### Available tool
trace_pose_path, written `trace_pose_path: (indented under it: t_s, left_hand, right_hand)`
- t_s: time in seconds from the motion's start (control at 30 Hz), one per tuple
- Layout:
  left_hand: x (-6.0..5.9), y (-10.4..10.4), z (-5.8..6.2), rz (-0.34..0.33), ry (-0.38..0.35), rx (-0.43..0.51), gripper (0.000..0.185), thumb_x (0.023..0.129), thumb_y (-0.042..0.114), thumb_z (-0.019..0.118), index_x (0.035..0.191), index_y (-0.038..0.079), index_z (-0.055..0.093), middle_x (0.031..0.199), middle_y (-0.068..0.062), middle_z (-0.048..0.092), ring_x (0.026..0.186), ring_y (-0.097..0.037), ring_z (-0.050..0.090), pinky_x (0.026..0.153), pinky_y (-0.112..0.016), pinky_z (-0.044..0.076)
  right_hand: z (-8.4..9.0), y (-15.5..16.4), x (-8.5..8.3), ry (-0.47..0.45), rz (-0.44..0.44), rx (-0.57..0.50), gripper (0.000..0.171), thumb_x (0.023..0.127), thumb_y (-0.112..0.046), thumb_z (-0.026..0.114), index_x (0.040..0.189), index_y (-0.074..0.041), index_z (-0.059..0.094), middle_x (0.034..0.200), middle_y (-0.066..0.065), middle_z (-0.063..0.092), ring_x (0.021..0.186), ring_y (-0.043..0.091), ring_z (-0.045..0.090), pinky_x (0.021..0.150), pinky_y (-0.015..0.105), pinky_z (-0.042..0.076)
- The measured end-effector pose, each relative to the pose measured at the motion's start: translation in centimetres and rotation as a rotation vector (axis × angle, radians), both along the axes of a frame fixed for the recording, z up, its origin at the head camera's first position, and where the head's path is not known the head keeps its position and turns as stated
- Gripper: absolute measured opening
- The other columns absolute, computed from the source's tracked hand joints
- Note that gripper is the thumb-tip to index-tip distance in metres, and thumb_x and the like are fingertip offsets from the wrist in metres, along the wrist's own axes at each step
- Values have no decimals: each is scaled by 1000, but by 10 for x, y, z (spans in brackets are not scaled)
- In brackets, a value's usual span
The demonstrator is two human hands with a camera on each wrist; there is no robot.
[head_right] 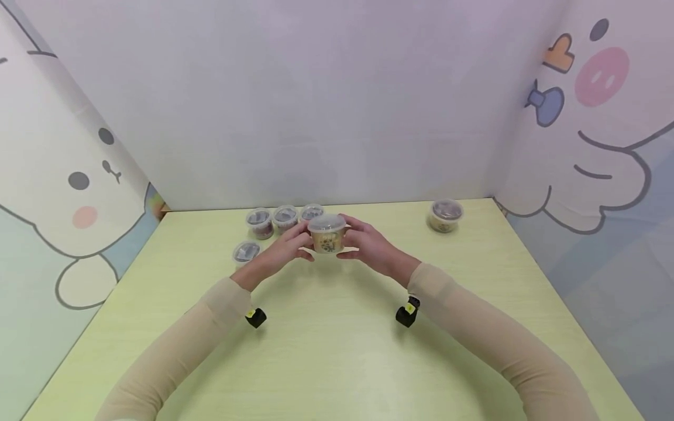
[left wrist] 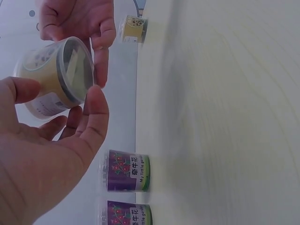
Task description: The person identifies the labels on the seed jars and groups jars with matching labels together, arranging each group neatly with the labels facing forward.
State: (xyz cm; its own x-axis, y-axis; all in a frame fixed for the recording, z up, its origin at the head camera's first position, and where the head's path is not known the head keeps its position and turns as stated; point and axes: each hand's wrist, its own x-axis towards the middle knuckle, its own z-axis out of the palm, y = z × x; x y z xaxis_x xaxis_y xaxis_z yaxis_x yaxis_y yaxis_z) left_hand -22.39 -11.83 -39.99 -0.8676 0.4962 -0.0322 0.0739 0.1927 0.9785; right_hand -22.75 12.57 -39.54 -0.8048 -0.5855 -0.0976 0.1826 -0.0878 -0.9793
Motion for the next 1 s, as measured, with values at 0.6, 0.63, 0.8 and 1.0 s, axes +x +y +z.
trace_pose_path:
  t_s: [0.6,0.63,0.8,1.0]
  left_hand:
    - [3,-11,4,1,-16,-38,53,98,16,38,151,8,37,143,-15,48,114,-31,57,86,-42,57]
    - [3,-12,5,-5,-18,-46,53,99,16,38,151,8,37,143,-15,48,115,-32,56,87,-42,57]
    - [1,-24,13,-42,-2,-119,51,101,16,40,151,6,38,140,-19,50,116,-33,59,91,-46,56]
    - [0,-38,29,-65,77,-234,57,105,18,44,158,4,27,138,-19,49,114,-34,59,95,-52,53]
  right_hand:
    - [0,-11,2,-29,-2,-4,64,99,-6,41,161,-12,24,156,16,35,138,38,41,107,54,44]
    - [-1,-12,2,-28,-1,-5,64,99,-6,41,160,-11,25,156,16,36,138,38,42,106,54,45]
    - [1,-20,2,-14,5,13,60,102,-7,43,160,-14,28,155,13,38,138,37,43,106,52,45]
    - [4,-31,2,45,29,47,60,105,-12,47,161,-16,26,156,10,38,140,32,42,107,52,44]
